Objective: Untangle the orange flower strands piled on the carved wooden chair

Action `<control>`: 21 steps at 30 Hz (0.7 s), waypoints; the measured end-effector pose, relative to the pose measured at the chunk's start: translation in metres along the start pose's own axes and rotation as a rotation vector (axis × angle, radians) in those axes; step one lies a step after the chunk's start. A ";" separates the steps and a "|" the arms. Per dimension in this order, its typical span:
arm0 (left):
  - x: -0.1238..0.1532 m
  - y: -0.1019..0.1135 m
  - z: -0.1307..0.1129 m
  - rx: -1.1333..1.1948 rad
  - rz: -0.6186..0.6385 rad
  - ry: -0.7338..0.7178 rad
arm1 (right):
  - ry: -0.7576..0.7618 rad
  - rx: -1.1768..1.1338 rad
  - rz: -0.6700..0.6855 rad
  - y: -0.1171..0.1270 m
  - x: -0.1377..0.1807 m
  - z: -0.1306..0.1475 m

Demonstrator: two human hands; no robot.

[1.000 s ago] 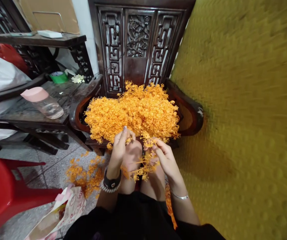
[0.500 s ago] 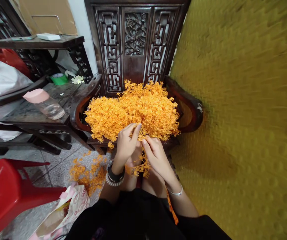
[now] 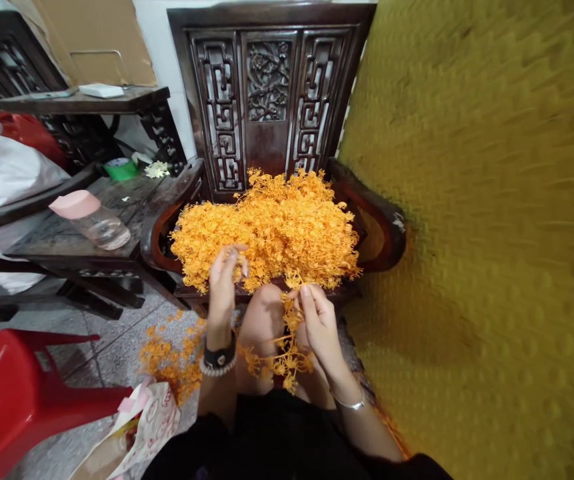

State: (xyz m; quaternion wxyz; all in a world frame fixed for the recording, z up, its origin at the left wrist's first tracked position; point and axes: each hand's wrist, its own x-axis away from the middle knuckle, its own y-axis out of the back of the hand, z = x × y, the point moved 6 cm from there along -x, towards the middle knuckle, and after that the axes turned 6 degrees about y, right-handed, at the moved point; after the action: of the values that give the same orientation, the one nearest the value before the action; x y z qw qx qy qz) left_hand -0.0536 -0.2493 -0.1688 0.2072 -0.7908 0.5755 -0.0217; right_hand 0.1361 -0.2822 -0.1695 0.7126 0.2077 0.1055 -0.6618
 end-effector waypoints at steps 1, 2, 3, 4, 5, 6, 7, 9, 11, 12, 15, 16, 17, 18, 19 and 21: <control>0.010 -0.012 0.012 0.026 0.035 0.063 | 0.014 0.009 0.000 -0.002 -0.004 0.003; 0.018 -0.023 0.021 0.004 0.077 0.090 | 0.024 0.016 0.006 -0.004 -0.007 0.005; 0.024 -0.034 0.026 -0.034 0.131 0.084 | 0.033 0.021 0.017 -0.007 -0.010 0.007; 0.029 -0.043 0.029 -0.087 0.191 0.054 | 0.040 0.025 0.025 -0.009 -0.012 0.009; 0.032 -0.051 0.029 -0.155 0.248 0.013 | 0.045 0.027 0.032 -0.010 -0.013 0.011; 0.034 -0.056 0.028 -0.224 0.292 -0.027 | 0.052 0.023 0.033 -0.010 -0.015 0.013; 0.034 -0.058 0.026 -0.290 0.313 -0.064 | 0.060 0.017 0.034 -0.010 -0.016 0.014; 0.029 -0.054 0.019 -0.420 0.270 -0.141 | 0.062 0.000 0.075 -0.012 -0.016 0.015; 0.024 -0.047 0.010 -0.493 0.180 -0.227 | 0.028 -0.032 0.164 -0.017 -0.015 0.013; 0.023 -0.044 0.005 -0.509 0.143 -0.267 | 0.000 -0.054 0.202 -0.020 -0.013 0.012; 0.024 -0.045 -0.002 -0.514 0.100 -0.301 | -0.060 -0.123 0.237 -0.024 -0.009 0.010; 0.025 -0.047 -0.002 -0.499 0.097 -0.298 | -0.062 -0.140 0.230 -0.024 -0.009 0.011; 0.027 -0.050 -0.002 -0.478 0.094 -0.294 | -0.057 -0.151 0.225 -0.024 -0.007 0.013; 0.027 -0.052 -0.001 -0.456 0.103 -0.286 | -0.049 -0.160 0.220 -0.023 -0.005 0.015; 0.026 -0.053 -0.001 -0.430 0.115 -0.270 | -0.045 -0.163 0.214 -0.022 -0.002 0.017; 0.016 -0.036 -0.003 -0.341 0.010 -0.242 | -0.062 -0.153 0.230 -0.018 0.008 0.018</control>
State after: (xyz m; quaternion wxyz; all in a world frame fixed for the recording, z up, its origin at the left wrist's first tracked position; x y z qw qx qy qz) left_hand -0.0170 -0.2564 -0.1565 0.1377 -0.8084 0.5458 0.1722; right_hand 0.1169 -0.2975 -0.1599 0.8003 0.1428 0.1090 -0.5720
